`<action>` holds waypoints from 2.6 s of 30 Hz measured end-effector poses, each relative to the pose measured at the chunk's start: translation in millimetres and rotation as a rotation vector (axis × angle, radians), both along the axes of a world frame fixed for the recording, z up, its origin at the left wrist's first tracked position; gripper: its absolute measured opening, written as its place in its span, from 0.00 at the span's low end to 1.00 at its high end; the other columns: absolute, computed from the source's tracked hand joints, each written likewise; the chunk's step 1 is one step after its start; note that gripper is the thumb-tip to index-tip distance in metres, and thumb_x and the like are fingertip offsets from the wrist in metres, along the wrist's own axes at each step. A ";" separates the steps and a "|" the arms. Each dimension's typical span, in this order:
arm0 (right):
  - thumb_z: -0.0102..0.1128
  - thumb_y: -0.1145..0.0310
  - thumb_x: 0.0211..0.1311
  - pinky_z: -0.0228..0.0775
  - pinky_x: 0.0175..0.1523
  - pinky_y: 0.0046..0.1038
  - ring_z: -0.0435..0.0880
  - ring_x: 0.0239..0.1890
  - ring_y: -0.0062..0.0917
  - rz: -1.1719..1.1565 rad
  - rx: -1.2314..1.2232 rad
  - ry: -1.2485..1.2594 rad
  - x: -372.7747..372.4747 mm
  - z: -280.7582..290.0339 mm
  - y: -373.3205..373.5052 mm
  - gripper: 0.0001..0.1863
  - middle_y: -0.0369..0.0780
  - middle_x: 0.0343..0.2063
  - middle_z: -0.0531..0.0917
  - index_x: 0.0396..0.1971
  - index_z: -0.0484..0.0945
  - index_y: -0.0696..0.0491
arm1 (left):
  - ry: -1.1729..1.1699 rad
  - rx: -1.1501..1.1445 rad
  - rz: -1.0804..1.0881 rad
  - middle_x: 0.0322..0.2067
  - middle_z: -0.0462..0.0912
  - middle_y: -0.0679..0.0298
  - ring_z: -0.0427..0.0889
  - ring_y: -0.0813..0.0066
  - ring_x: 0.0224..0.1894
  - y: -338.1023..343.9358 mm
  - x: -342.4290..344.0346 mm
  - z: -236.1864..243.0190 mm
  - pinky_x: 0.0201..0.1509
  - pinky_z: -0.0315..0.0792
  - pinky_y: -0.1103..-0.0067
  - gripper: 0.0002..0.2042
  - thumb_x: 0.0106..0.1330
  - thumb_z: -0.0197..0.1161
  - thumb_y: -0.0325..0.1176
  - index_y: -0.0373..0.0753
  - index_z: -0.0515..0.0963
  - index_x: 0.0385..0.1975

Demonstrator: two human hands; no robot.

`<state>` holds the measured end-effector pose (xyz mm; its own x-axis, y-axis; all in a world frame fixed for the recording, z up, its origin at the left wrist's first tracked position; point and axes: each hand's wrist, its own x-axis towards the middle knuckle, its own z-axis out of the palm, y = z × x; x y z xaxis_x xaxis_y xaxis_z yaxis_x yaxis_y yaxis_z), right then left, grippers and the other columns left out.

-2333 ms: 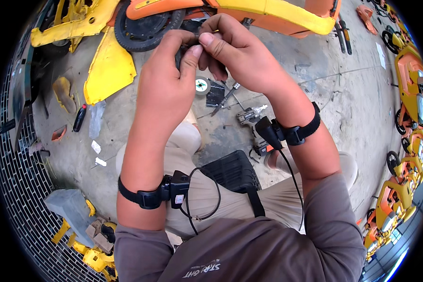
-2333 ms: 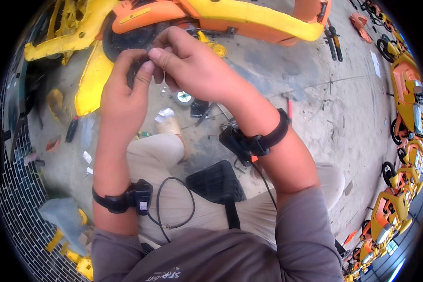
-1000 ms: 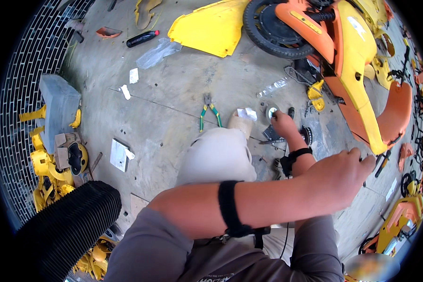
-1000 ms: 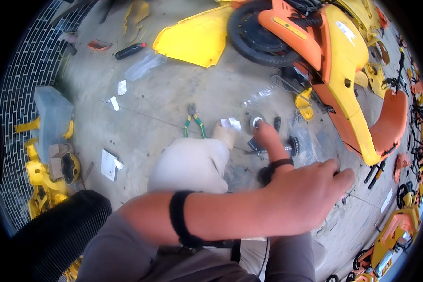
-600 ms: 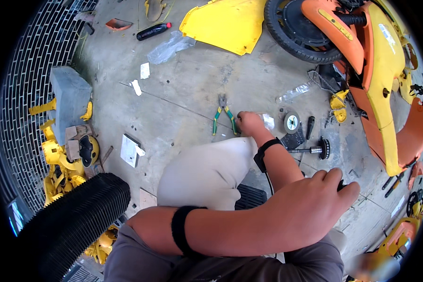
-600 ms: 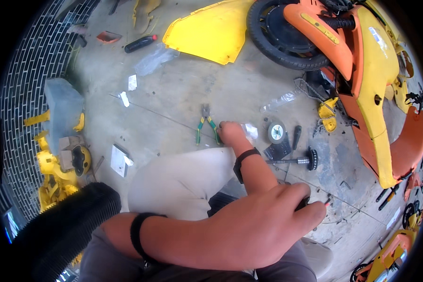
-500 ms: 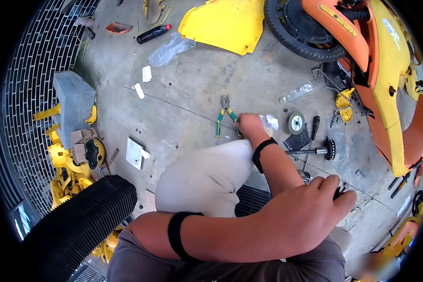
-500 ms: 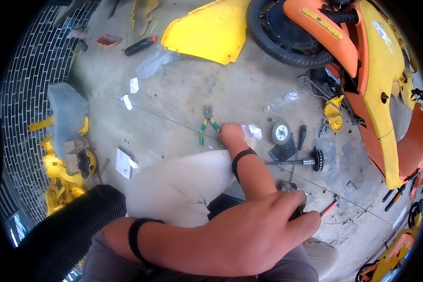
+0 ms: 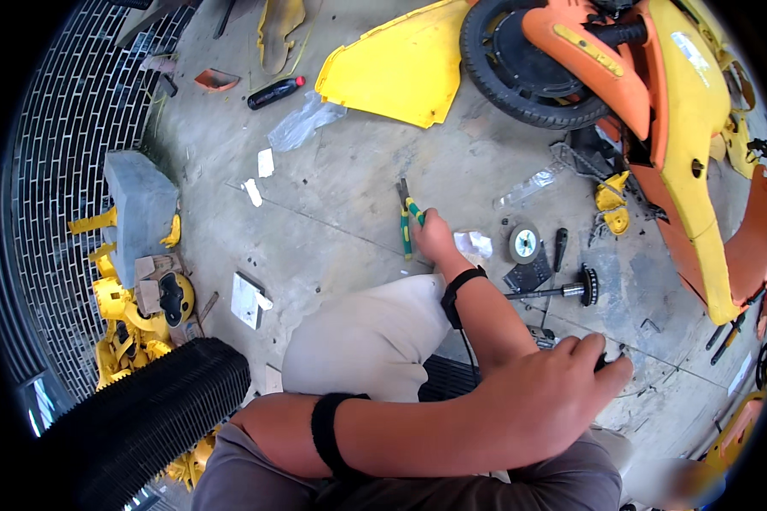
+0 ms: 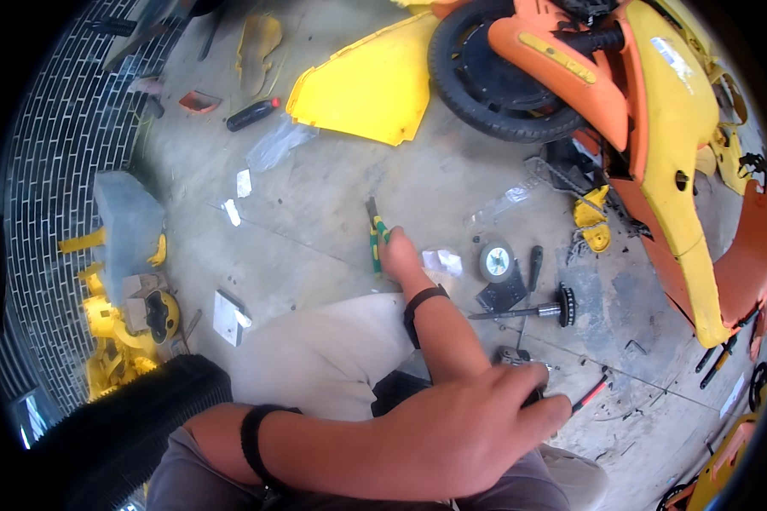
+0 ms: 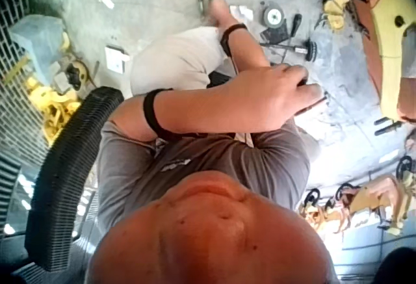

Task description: The person removes a bearing from a sprocket using pliers and hands, then fits a new bearing into the sprocket center by hand.

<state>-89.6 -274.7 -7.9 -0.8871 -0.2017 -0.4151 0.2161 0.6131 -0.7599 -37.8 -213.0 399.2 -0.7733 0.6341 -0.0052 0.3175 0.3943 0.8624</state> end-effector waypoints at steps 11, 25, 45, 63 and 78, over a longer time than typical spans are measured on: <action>0.49 0.56 0.77 0.54 0.16 0.18 0.65 0.13 0.14 -0.946 -1.234 -0.155 62.6 245.3 239.4 0.13 0.33 0.26 0.73 0.48 0.70 0.49 | -0.038 0.550 0.348 0.38 0.78 0.52 0.80 0.56 0.41 52.1 -19.4 18.3 0.48 0.73 0.69 0.06 0.72 0.57 0.29 0.35 0.73 0.43; 0.61 0.68 0.69 0.67 0.52 0.26 0.72 0.44 0.22 -0.992 -0.568 0.553 277.6 420.4 248.6 0.17 0.39 0.41 0.73 0.52 0.69 0.57 | -0.748 0.971 0.148 0.48 0.78 0.59 0.81 0.71 0.50 153.5 117.0 42.0 0.52 0.78 0.74 0.10 0.79 0.51 0.36 0.38 0.65 0.51; 0.45 0.87 0.54 0.71 0.65 0.42 0.65 0.72 0.39 -0.849 -0.903 0.145 332.6 438.2 300.9 0.34 0.49 0.67 0.66 0.65 0.59 0.59 | 0.377 0.671 -0.110 0.47 0.78 0.53 0.80 0.58 0.48 142.6 106.8 20.0 0.52 0.74 0.71 0.08 0.70 0.58 0.23 0.34 0.71 0.46; 0.52 0.81 0.59 0.74 0.51 0.26 0.76 0.52 0.24 -0.931 -0.734 0.204 329.1 449.3 291.8 0.27 0.43 0.53 0.75 0.60 0.61 0.59 | 0.844 0.449 -0.163 0.49 0.76 0.50 0.77 0.46 0.48 159.0 95.7 9.0 0.50 0.74 0.61 0.16 0.64 0.65 0.22 0.40 0.71 0.48; 0.55 0.79 0.59 0.72 0.47 0.30 0.78 0.41 0.30 -0.907 -0.398 0.344 321.8 440.3 280.4 0.30 0.42 0.40 0.78 0.64 0.61 0.57 | 0.480 0.533 -0.150 0.55 0.73 0.47 0.76 0.54 0.58 159.9 115.0 5.7 0.64 0.69 0.66 0.23 0.65 0.48 0.14 0.29 0.62 0.62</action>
<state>232.2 5.6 432.4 -0.8316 0.5315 -0.1612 0.2034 0.0215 -0.9789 77.2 -53.0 404.8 -0.5175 0.5557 0.6507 0.7260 -0.1174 0.6776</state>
